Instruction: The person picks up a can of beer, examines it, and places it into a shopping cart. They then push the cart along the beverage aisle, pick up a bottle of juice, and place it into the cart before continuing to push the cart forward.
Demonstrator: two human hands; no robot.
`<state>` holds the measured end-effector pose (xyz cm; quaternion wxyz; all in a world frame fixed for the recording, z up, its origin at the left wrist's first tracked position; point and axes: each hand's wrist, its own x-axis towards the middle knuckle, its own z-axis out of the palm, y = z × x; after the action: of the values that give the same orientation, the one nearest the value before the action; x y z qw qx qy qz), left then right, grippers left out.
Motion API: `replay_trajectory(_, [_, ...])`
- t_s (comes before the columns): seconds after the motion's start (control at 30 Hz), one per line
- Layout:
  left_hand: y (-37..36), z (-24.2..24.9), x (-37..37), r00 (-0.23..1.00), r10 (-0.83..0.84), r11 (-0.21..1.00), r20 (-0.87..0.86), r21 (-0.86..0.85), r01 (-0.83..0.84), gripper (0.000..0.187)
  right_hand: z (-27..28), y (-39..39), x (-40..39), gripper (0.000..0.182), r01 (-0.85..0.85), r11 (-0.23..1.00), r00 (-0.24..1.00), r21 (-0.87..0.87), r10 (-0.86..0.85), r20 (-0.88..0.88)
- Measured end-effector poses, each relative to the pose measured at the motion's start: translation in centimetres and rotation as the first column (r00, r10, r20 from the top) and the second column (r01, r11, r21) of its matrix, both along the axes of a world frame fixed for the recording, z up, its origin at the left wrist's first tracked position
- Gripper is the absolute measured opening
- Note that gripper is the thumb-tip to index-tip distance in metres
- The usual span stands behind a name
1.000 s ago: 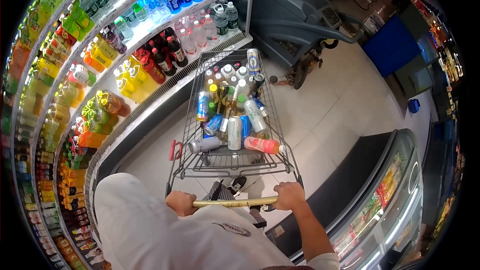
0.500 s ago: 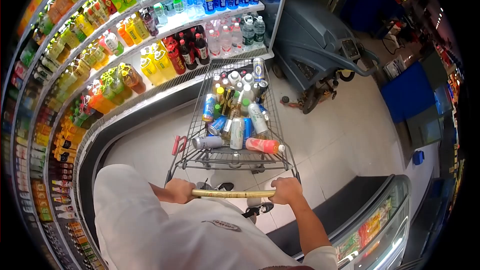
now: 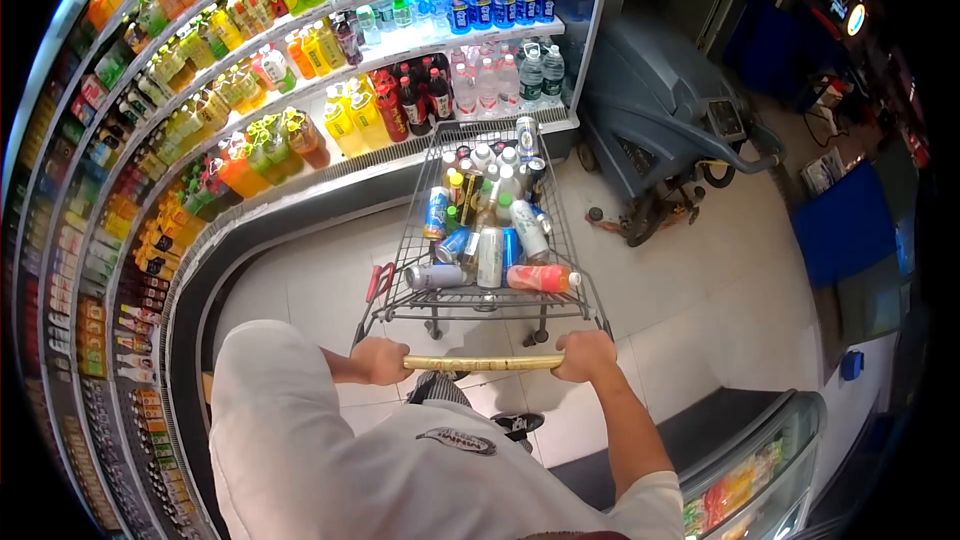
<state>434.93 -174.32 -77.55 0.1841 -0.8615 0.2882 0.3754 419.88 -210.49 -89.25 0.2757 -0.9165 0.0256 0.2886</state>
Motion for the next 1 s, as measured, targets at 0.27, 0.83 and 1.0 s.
replay_trajectory(0.27, [-1.7,0.3,-3.4,0.994,0.07,0.997,0.08,0.021,-0.072,0.036,0.0,-1.9,-0.9,0.045,-0.034,0.999,0.999,-0.012,0.035,0.04])
replay_trajectory(0.83, [-6.6,-0.5,-9.1,0.973,0.229,0.972,0.01,0.054,-0.229,0.036,-1.4,-7.4,-0.8,0.047,-0.127,0.992,0.991,-0.018,0.128,0.043])
replay_trajectory(1.0, [-7.2,-1.6,-10.7,0.965,0.261,0.965,0.006,-0.013,-0.26,0.035,-3.2,-8.9,-1.0,0.046,-0.184,0.983,0.976,-0.014,0.185,0.117])
